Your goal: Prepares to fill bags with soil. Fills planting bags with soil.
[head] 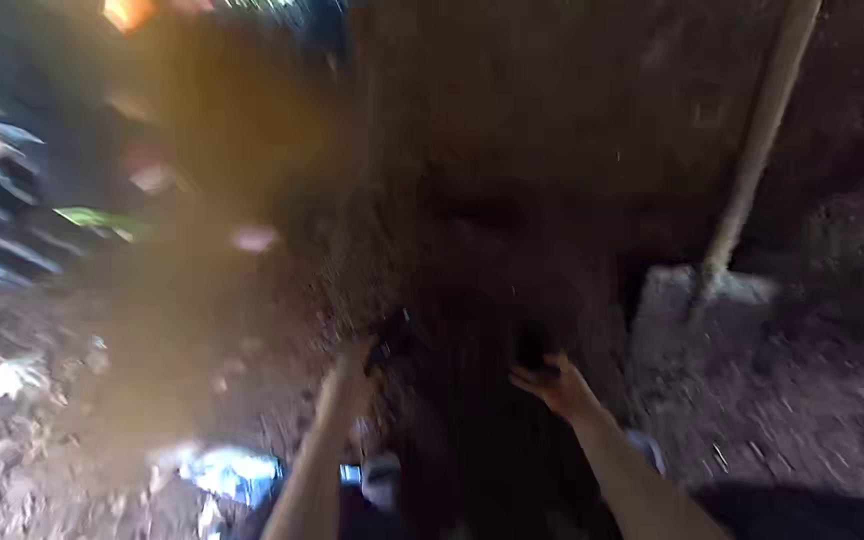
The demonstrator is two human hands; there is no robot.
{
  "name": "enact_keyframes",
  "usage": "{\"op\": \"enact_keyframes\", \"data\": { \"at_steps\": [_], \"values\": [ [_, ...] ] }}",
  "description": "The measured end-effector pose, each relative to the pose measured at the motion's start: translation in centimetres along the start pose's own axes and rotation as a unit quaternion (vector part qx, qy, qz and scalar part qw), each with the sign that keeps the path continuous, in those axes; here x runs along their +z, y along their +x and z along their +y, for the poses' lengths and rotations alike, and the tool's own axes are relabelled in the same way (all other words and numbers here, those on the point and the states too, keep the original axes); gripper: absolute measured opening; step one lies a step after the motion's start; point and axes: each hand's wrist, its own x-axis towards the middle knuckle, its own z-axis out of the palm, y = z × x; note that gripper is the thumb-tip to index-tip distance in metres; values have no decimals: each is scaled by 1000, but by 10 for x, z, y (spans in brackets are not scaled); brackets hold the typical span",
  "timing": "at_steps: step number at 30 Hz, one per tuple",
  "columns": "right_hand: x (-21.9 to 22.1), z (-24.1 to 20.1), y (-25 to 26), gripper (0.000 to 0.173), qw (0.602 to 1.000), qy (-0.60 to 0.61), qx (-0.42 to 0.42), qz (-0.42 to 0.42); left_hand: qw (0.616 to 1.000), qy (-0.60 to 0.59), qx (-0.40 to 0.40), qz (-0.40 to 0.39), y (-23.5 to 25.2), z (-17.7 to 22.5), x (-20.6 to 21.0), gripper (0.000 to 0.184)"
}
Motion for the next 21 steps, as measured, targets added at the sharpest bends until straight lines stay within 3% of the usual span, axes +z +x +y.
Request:
{"op": "enact_keyframes", "data": {
  "at_steps": [5, 8, 9, 11, 14, 18, 21],
  "values": [
    [-43, 58, -27, 54, 981, -118, 151, -35, 999, -14, 47, 17, 1, 15, 14, 62],
    [-60, 102, -66, 30, 910, -265, 310, -80, 996, -16, 82, 24, 0, 20, 21, 58],
    [-64, 120, -72, 33, 879, -299, 361, -90, 996, -18, 87, 25, 1, 20, 23, 59],
    [-76, 159, -76, 42, 839, -313, 440, -69, 996, -20, 80, 17, 6, 23, 27, 60],
    [-85, 185, -66, 51, 813, -294, 502, 32, 997, -28, 73, 5, 12, 28, 37, 61],
    [-87, 180, -38, 55, 869, -111, 468, 120, 996, -17, 88, -11, 19, 33, 48, 61],
    [-63, 153, -36, 55, 909, -45, 401, 107, 996, -4, 86, -22, 24, 32, 53, 58]
  ]
}}
